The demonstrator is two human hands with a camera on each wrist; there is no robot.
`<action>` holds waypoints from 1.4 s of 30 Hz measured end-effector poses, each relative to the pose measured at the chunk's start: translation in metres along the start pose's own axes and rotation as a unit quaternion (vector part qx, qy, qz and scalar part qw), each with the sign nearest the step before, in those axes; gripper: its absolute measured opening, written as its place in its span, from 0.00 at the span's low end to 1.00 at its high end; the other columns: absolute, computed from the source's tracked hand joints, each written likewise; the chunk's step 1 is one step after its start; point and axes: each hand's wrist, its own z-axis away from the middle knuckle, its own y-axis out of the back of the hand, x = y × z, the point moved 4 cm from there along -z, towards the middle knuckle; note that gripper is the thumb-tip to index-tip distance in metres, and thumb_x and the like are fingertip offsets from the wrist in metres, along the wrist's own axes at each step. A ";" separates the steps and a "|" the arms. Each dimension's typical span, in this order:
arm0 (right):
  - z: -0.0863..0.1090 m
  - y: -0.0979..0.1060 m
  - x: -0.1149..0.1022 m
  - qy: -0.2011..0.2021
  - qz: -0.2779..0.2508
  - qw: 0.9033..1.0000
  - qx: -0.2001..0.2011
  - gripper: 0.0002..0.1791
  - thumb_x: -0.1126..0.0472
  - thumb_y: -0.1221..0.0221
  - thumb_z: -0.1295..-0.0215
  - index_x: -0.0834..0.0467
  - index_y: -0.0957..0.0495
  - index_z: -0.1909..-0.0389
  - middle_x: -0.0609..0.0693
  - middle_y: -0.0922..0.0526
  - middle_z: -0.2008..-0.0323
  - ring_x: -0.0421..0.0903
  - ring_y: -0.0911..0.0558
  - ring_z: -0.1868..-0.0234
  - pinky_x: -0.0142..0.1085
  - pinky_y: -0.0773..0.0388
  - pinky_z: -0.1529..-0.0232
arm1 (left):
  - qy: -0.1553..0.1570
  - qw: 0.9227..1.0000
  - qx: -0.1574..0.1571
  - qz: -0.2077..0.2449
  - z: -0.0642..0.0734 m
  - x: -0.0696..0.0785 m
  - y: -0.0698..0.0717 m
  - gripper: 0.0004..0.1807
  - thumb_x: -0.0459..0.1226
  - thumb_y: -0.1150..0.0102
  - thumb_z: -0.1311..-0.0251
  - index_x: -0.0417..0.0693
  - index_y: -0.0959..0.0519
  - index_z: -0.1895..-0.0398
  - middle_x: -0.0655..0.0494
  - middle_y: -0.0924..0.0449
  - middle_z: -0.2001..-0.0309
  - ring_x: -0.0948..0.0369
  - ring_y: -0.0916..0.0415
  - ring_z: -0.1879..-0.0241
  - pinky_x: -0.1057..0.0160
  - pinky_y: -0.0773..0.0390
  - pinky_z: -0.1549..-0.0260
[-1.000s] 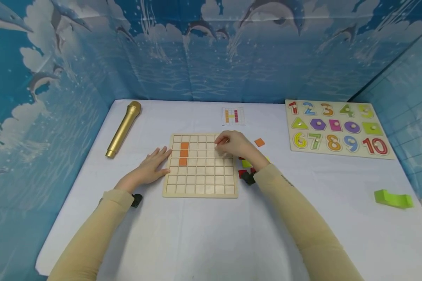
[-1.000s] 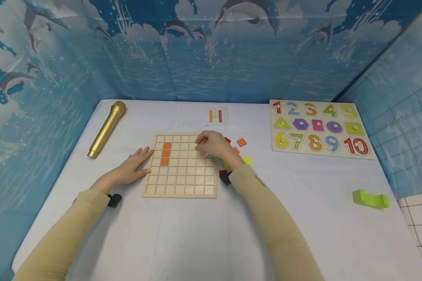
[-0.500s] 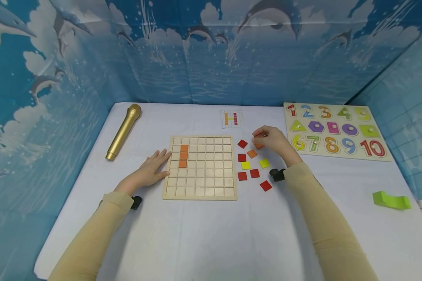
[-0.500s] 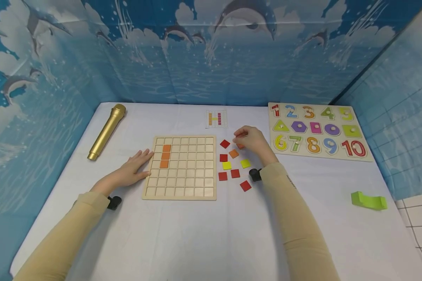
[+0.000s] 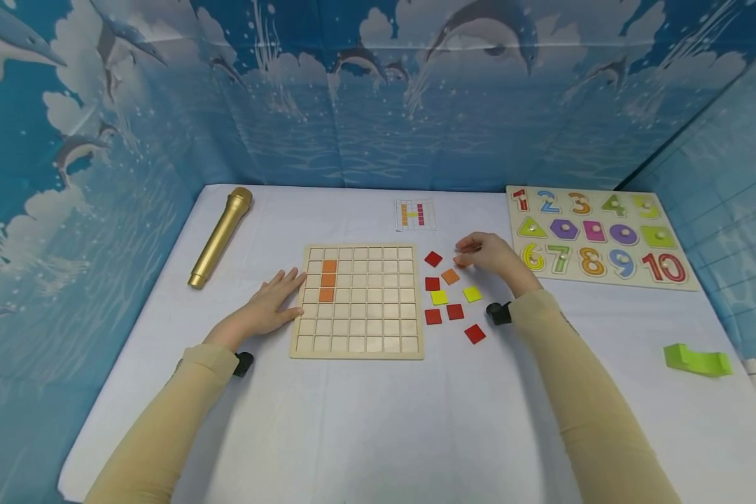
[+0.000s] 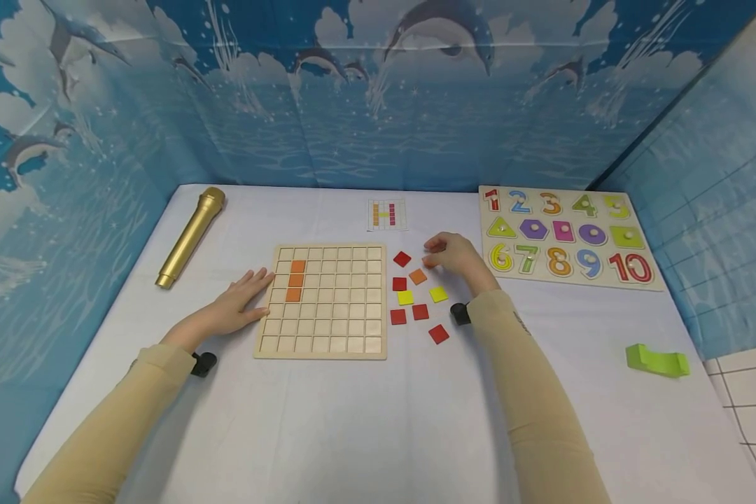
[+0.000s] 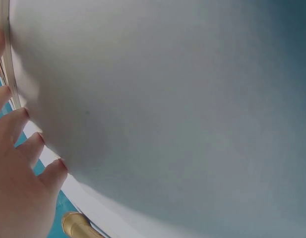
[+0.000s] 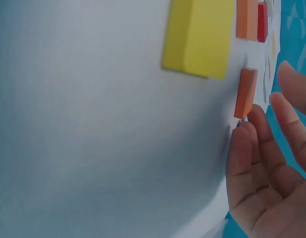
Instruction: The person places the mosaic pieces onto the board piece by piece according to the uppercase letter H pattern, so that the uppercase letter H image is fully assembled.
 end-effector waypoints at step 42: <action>0.007 -0.002 0.010 -0.010 0.057 0.998 0.015 0.15 0.61 0.40 0.32 0.63 0.28 0.50 0.60 0.27 0.52 0.57 0.31 0.48 0.46 0.27 0.45 | 0.000 1.000 0.004 -0.001 0.001 0.002 0.000 0.40 0.43 0.47 0.29 0.46 0.54 0.21 0.41 0.63 0.20 0.41 0.70 0.22 0.36 0.67 0.26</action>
